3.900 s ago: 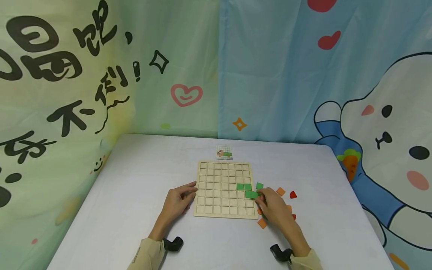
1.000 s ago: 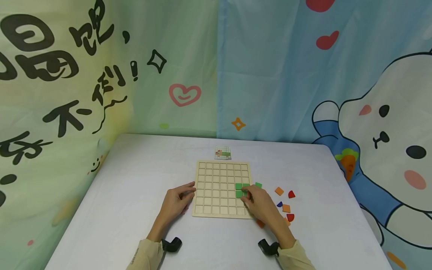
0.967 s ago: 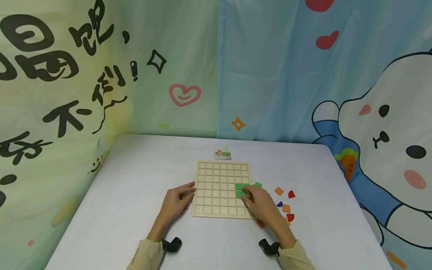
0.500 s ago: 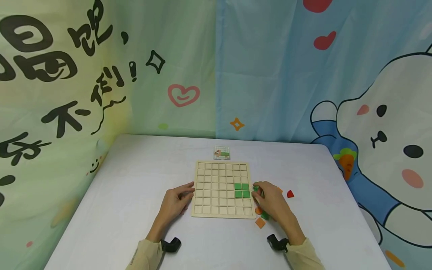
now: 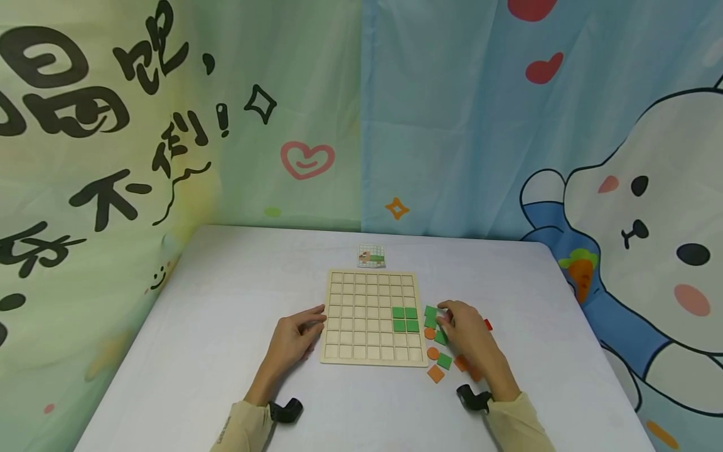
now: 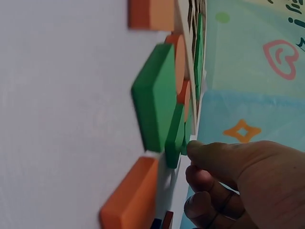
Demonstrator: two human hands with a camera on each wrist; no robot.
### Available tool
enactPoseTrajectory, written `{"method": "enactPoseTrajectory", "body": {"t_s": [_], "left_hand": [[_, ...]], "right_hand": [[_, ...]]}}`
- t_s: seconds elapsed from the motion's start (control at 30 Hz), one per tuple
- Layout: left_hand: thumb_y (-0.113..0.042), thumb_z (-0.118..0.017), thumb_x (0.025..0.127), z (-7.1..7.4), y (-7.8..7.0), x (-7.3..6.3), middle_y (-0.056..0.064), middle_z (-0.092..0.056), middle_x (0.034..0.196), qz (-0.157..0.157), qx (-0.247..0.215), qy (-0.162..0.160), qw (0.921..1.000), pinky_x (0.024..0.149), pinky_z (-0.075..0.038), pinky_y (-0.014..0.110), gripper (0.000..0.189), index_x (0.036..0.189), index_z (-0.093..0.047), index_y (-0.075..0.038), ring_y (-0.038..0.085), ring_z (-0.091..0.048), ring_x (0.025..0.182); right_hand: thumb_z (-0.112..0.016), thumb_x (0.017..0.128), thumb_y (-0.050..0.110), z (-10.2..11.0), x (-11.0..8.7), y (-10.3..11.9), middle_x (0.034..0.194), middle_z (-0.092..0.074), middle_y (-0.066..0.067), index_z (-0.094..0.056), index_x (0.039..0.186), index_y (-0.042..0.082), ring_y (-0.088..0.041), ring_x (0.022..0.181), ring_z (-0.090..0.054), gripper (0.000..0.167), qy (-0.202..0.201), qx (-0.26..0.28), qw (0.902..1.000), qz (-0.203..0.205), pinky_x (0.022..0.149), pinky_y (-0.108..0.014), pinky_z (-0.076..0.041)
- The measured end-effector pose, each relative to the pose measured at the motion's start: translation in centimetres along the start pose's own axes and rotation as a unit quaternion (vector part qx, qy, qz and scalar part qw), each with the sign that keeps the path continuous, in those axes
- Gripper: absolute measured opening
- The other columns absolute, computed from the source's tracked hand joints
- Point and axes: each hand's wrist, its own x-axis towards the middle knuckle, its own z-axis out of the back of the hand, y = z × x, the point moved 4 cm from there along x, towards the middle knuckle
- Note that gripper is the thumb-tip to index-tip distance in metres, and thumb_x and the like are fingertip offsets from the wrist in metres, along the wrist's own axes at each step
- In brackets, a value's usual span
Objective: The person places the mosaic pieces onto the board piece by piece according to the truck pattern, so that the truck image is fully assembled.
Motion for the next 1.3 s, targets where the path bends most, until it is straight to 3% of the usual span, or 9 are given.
{"method": "enactPoseTrajectory", "body": {"t_s": [0.6,1.3], "left_hand": [[-0.013,-0.072,0.102,0.1,-0.2,-0.1,0.007,-0.072,0.141,-0.012,0.005,-0.006,0.9999,0.039,-0.046,0.028,0.021,0.121,-0.08,-0.008,0.009,-0.053,0.04],[-0.013,-0.071,0.103,0.1,-0.1,-0.1,0.006,-0.072,0.142,-0.004,-0.01,-0.001,0.9999,0.039,-0.046,0.028,0.021,0.122,-0.08,-0.01,0.01,-0.054,0.041]], "right_hand": [[-0.074,0.099,0.015,-0.3,1.2,-0.1,0.086,-0.062,-0.005,-0.07,0.128,-0.001,-0.017,0.078,-0.053,0.034,0.028,-0.01,0.9995,0.007,0.072,-0.031,-0.044],[-0.073,0.1,0.018,0.0,1.9,0.0,0.085,-0.062,-0.006,-0.069,0.13,-0.003,-0.018,0.077,-0.054,0.036,0.044,-0.015,0.9989,-0.001,0.07,-0.032,-0.044]]}}
